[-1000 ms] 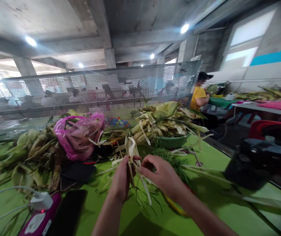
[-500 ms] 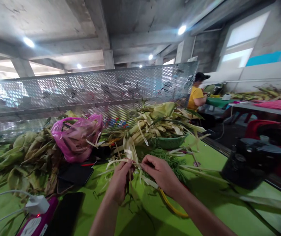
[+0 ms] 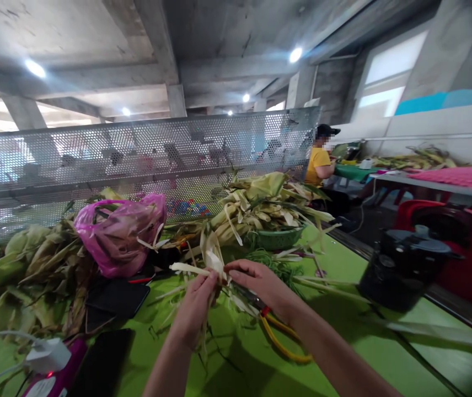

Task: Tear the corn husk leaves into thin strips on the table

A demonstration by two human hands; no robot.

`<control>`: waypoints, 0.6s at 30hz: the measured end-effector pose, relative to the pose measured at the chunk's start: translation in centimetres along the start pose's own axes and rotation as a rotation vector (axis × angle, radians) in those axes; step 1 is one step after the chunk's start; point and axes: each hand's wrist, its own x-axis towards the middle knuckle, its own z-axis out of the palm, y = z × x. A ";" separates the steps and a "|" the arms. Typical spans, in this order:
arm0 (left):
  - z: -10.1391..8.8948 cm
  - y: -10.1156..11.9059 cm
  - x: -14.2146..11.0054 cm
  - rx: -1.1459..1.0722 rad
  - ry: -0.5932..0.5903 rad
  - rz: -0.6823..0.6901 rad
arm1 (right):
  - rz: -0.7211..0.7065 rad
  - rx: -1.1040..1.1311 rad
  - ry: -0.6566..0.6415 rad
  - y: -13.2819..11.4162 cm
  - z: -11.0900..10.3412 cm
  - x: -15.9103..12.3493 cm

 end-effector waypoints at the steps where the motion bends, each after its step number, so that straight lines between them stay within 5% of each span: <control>1: 0.1 -0.2 0.0 0.003 -0.034 0.005 | 0.006 0.056 0.006 -0.1 0.2 0.3; 9: 1.0 0.2 -0.3 -0.103 -0.137 -0.013 | 0.011 0.323 0.214 0.5 1.9 1.6; 13: 0.8 0.2 -0.5 -0.096 -0.174 -0.036 | 0.012 0.332 0.203 0.5 1.9 1.6; 18: 0.2 -0.9 0.2 -0.046 0.074 -0.010 | -0.005 0.154 0.153 0.3 1.2 0.7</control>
